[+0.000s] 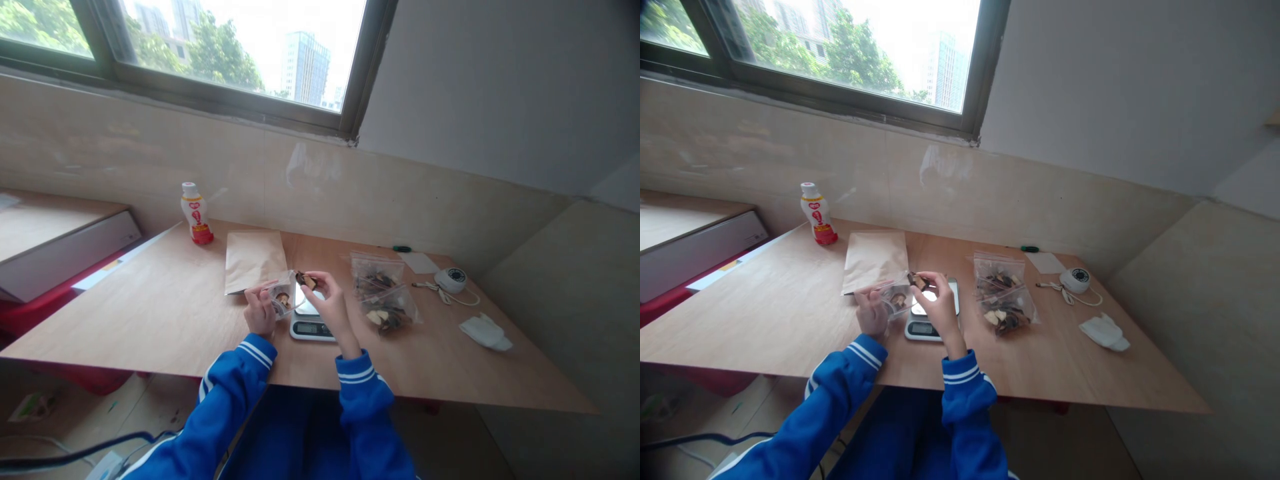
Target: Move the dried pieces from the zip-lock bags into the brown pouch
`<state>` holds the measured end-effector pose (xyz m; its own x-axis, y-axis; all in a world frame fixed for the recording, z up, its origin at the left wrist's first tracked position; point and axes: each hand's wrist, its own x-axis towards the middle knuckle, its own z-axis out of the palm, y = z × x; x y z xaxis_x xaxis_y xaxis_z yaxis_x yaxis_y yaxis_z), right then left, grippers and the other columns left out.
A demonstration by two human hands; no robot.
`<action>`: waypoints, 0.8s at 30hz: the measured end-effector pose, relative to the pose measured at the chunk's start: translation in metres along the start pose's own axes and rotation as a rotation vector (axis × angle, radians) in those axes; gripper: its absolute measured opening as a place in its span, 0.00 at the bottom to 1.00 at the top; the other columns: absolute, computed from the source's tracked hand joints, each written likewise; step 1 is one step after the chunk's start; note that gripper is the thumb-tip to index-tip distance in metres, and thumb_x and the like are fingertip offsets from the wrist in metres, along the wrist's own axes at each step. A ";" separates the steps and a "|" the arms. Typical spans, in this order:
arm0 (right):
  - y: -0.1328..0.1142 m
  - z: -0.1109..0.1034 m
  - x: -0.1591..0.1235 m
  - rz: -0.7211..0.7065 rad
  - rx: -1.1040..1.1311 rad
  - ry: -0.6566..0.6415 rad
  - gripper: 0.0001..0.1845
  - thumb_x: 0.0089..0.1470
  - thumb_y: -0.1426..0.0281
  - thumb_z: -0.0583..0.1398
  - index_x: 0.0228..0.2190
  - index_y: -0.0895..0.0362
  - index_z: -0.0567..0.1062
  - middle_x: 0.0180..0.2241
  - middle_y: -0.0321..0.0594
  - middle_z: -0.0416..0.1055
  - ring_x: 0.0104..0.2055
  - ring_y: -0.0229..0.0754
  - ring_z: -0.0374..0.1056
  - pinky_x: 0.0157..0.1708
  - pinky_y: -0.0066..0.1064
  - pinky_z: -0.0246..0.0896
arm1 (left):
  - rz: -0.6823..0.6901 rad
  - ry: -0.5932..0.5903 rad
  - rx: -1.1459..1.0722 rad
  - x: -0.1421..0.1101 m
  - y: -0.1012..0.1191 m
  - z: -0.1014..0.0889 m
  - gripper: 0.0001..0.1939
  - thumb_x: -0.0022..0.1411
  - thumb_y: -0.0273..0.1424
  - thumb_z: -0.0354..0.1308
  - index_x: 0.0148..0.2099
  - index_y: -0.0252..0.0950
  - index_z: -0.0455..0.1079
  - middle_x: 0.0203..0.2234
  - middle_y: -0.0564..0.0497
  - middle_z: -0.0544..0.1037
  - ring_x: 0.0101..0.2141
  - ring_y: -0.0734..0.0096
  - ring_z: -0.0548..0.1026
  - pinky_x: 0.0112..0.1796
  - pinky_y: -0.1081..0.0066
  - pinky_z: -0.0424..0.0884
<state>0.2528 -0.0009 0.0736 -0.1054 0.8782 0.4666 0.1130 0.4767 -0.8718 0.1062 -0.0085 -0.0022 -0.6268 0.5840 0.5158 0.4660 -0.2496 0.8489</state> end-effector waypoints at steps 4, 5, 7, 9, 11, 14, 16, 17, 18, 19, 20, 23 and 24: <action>-0.004 0.013 -0.001 -0.085 -0.081 -0.169 0.16 0.52 0.68 0.62 0.44 0.53 0.74 0.47 0.42 0.72 0.50 0.44 0.69 0.48 0.35 0.68 | -0.013 -0.043 -0.065 0.001 0.000 0.000 0.19 0.67 0.46 0.40 0.45 0.37 0.62 0.41 0.43 0.80 0.37 0.63 0.79 0.34 0.65 0.73; -0.003 0.014 -0.001 -0.093 -0.092 -0.176 0.16 0.53 0.69 0.62 0.45 0.53 0.74 0.47 0.42 0.72 0.51 0.44 0.69 0.48 0.35 0.68 | -0.021 -0.042 -0.076 0.002 0.001 0.000 0.19 0.67 0.46 0.40 0.45 0.37 0.62 0.41 0.42 0.79 0.37 0.63 0.79 0.34 0.64 0.73; -0.001 0.016 -0.002 -0.098 -0.101 -0.180 0.15 0.53 0.70 0.61 0.45 0.53 0.74 0.47 0.42 0.73 0.51 0.44 0.69 0.47 0.35 0.69 | -0.032 -0.033 -0.078 0.002 0.002 0.000 0.19 0.66 0.47 0.41 0.44 0.38 0.62 0.41 0.42 0.79 0.37 0.62 0.79 0.34 0.64 0.73; -0.001 0.016 -0.002 -0.093 -0.101 -0.178 0.15 0.53 0.70 0.60 0.44 0.53 0.75 0.46 0.42 0.73 0.50 0.44 0.69 0.46 0.34 0.69 | -0.048 -0.012 -0.075 0.003 0.003 0.000 0.19 0.65 0.48 0.41 0.42 0.38 0.61 0.40 0.42 0.80 0.37 0.62 0.79 0.35 0.63 0.73; -0.002 0.014 -0.001 -0.091 -0.109 -0.173 0.14 0.54 0.71 0.60 0.44 0.54 0.75 0.45 0.42 0.73 0.49 0.43 0.70 0.45 0.34 0.70 | -0.072 0.006 -0.080 0.003 0.004 0.000 0.19 0.65 0.48 0.42 0.41 0.39 0.61 0.39 0.42 0.80 0.37 0.62 0.79 0.35 0.63 0.74; -0.001 0.012 0.001 -0.109 -0.138 -0.160 0.14 0.54 0.71 0.60 0.44 0.54 0.74 0.46 0.42 0.73 0.49 0.44 0.69 0.46 0.35 0.69 | -0.093 0.019 -0.123 0.004 0.005 0.000 0.18 0.64 0.48 0.44 0.41 0.39 0.62 0.37 0.44 0.80 0.36 0.64 0.79 0.35 0.65 0.74; 0.000 0.012 0.001 -0.125 -0.147 -0.152 0.16 0.53 0.71 0.60 0.45 0.54 0.74 0.47 0.43 0.73 0.50 0.44 0.69 0.48 0.36 0.68 | -0.099 0.029 -0.174 0.005 0.006 0.000 0.18 0.64 0.48 0.45 0.40 0.38 0.62 0.36 0.44 0.80 0.35 0.64 0.79 0.34 0.65 0.74; 0.000 0.013 0.001 -0.131 -0.149 -0.147 0.16 0.53 0.71 0.61 0.46 0.54 0.73 0.47 0.43 0.72 0.50 0.44 0.68 0.48 0.36 0.67 | -0.104 0.035 -0.198 0.005 0.006 0.001 0.18 0.64 0.48 0.44 0.41 0.38 0.62 0.35 0.44 0.80 0.35 0.64 0.79 0.34 0.65 0.75; 0.000 0.013 0.001 -0.135 -0.150 -0.143 0.16 0.53 0.71 0.61 0.46 0.53 0.73 0.48 0.43 0.72 0.51 0.44 0.68 0.49 0.36 0.67 | -0.114 0.036 -0.223 0.005 0.005 0.002 0.18 0.65 0.47 0.44 0.41 0.37 0.61 0.34 0.44 0.80 0.35 0.64 0.79 0.33 0.65 0.75; 0.000 0.013 0.000 -0.139 -0.152 -0.141 0.16 0.54 0.70 0.61 0.46 0.53 0.73 0.49 0.43 0.71 0.52 0.44 0.67 0.49 0.36 0.67 | -0.130 0.033 -0.253 0.005 0.005 0.003 0.18 0.65 0.47 0.44 0.41 0.37 0.60 0.33 0.44 0.80 0.33 0.65 0.79 0.32 0.66 0.75; -0.001 0.012 0.000 -0.146 -0.157 -0.135 0.16 0.54 0.70 0.61 0.46 0.53 0.73 0.49 0.44 0.71 0.53 0.44 0.67 0.50 0.36 0.67 | -0.151 0.025 -0.285 0.005 0.004 0.003 0.17 0.65 0.47 0.44 0.42 0.38 0.59 0.33 0.45 0.79 0.32 0.66 0.79 0.31 0.66 0.75; -0.003 0.008 0.000 -0.186 -0.214 -0.073 0.12 0.57 0.68 0.59 0.44 0.53 0.74 0.48 0.44 0.70 0.53 0.44 0.66 0.52 0.37 0.64 | -0.216 0.009 -0.362 0.005 0.001 0.005 0.16 0.65 0.47 0.44 0.42 0.39 0.57 0.35 0.46 0.79 0.30 0.68 0.79 0.29 0.68 0.75; -0.002 0.006 0.000 -0.198 -0.246 -0.041 0.11 0.58 0.68 0.57 0.43 0.53 0.74 0.47 0.44 0.70 0.52 0.44 0.66 0.53 0.37 0.63 | -0.224 0.014 -0.367 0.005 -0.001 0.006 0.16 0.65 0.47 0.45 0.42 0.40 0.57 0.35 0.46 0.79 0.31 0.68 0.79 0.30 0.68 0.75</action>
<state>0.2464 -0.0022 0.0748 -0.1885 0.7674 0.6128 0.3218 0.6378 -0.6998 0.1063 -0.0007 -0.0008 -0.6967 0.6454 0.3132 0.0660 -0.3771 0.9238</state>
